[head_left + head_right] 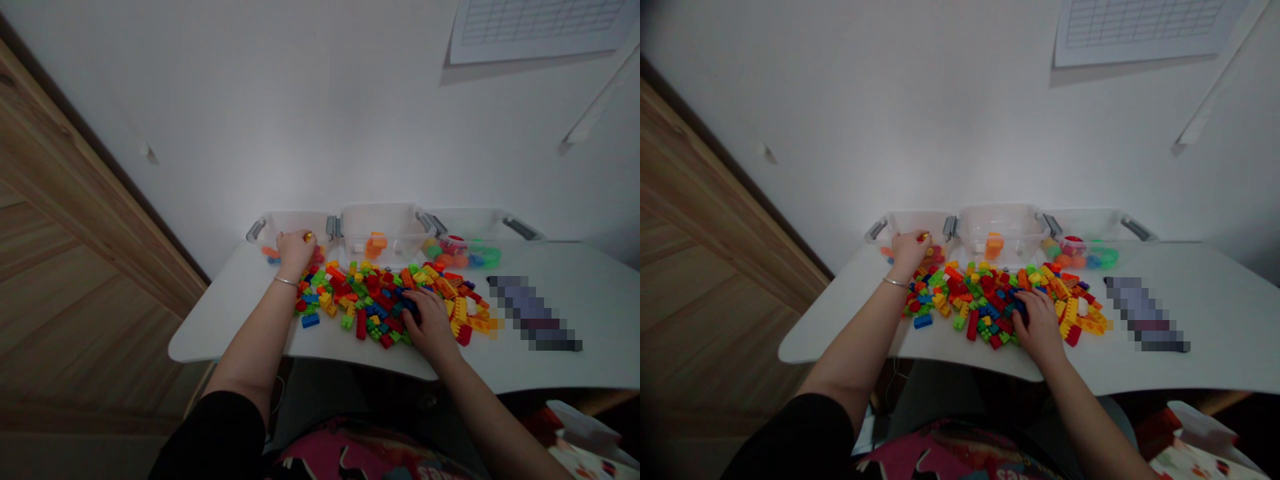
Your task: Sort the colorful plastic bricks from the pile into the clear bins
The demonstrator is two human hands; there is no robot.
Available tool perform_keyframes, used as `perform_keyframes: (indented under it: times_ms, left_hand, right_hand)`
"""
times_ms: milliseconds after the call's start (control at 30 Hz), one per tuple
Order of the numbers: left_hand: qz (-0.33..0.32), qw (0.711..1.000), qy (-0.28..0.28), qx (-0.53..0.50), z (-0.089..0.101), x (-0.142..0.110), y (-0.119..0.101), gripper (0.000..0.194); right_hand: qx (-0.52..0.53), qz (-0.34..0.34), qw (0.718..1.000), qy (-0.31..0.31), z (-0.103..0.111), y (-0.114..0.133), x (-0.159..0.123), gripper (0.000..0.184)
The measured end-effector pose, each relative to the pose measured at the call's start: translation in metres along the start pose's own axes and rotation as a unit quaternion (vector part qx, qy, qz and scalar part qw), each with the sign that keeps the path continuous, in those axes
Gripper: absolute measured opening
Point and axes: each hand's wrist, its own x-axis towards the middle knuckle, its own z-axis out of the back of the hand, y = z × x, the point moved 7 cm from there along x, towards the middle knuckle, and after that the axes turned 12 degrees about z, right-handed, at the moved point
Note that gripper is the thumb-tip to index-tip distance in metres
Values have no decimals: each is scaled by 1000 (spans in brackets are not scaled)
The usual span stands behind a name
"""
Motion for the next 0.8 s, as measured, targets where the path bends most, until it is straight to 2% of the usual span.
perform_keyframes:
  times_ms: [133, 267, 433, 500, 600, 667, 800]
  left_hand:
    - [-15, 1000, -7, 5, -3, 1, -1, 31]
    - [-44, 998, -13, -49, -3, 2, -2, 28]
    - [-71, 989, -28, -128, 9, -11, -5, 29]
    - [-82, 986, -36, -141, 16, -27, -11, 32]
    - [-98, 984, -42, -139, 23, -65, -24, 39]
    - [-130, 981, -23, -139, 24, -95, -36, 43]
    - [-182, 974, 50, -128, 15, -147, -49, 41]
  right_hand:
    - [1, 0, 1000, 3, 1, 0, 0, 33]
    - [3, -3, 1000, 6, 1, 1, 0, 33]
    - [0, -5, 1000, 8, 0, 0, 0, 33]
    - [-2, -5, 1000, 7, -1, 0, 0, 33]
    - [-3, -7, 1000, 2, 0, 0, 0, 33]
    - [-3, -4, 1000, -1, 0, 1, 0, 33]
    - [0, -5, 1000, 0, 1, 0, 0, 34]
